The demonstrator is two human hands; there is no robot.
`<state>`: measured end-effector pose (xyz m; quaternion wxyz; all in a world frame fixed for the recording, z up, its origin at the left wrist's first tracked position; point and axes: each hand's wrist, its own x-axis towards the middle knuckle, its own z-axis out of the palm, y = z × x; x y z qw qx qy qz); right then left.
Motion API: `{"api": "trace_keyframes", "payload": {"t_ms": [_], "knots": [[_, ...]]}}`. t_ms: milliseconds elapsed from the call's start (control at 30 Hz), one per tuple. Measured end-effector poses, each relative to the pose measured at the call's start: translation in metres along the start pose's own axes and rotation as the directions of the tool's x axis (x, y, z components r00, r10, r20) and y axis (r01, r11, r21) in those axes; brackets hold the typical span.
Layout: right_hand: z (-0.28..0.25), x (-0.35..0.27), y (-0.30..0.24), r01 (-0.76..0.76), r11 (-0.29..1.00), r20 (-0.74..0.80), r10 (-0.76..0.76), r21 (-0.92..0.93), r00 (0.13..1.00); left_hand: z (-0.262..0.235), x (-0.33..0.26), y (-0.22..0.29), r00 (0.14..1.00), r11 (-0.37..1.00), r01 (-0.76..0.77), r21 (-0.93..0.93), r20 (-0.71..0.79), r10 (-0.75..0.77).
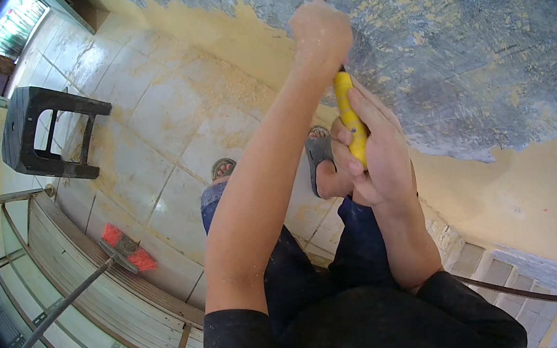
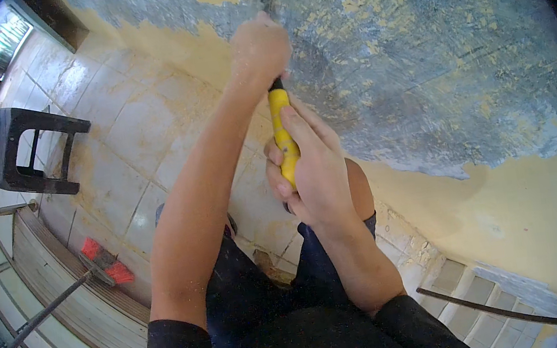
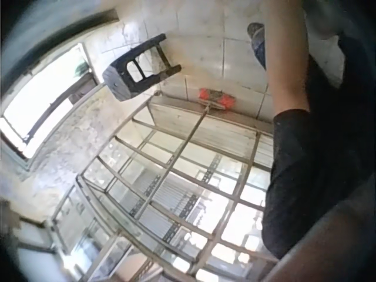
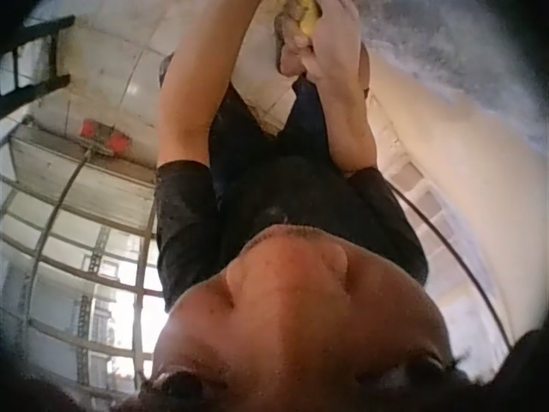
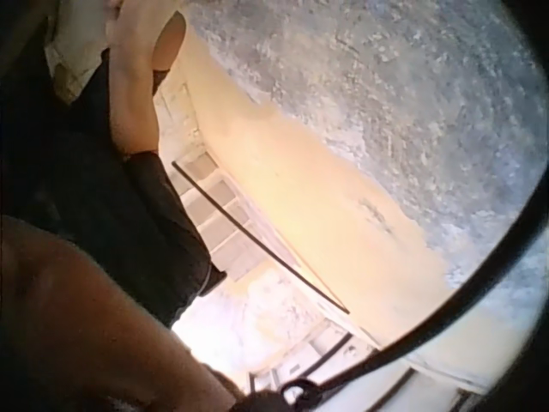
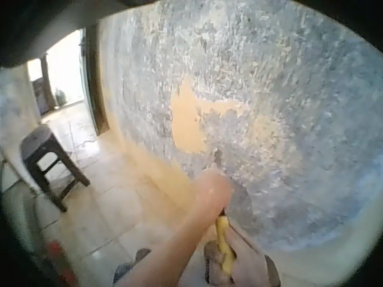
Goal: The person scrapes old paint or debris from a wall using a hand scraper.
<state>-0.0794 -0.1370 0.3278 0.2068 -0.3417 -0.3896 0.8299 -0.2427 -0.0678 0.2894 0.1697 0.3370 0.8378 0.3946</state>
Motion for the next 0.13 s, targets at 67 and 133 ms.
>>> {"api": "trace_keyframes", "payload": {"t_ms": [67,133], "knots": [[-0.002,0.012,-0.004,-0.029,0.999,0.073,0.03,-0.02,0.997,-0.005,0.004,-0.004,0.995,0.98,-0.07,0.185,0.089,0.054],[-0.001,0.011,-0.005,-0.041,0.998,0.065,0.044,-0.037,0.997,-0.015,0.009,-0.004,0.979,0.914,-0.175,0.366,0.163,0.122]]}}
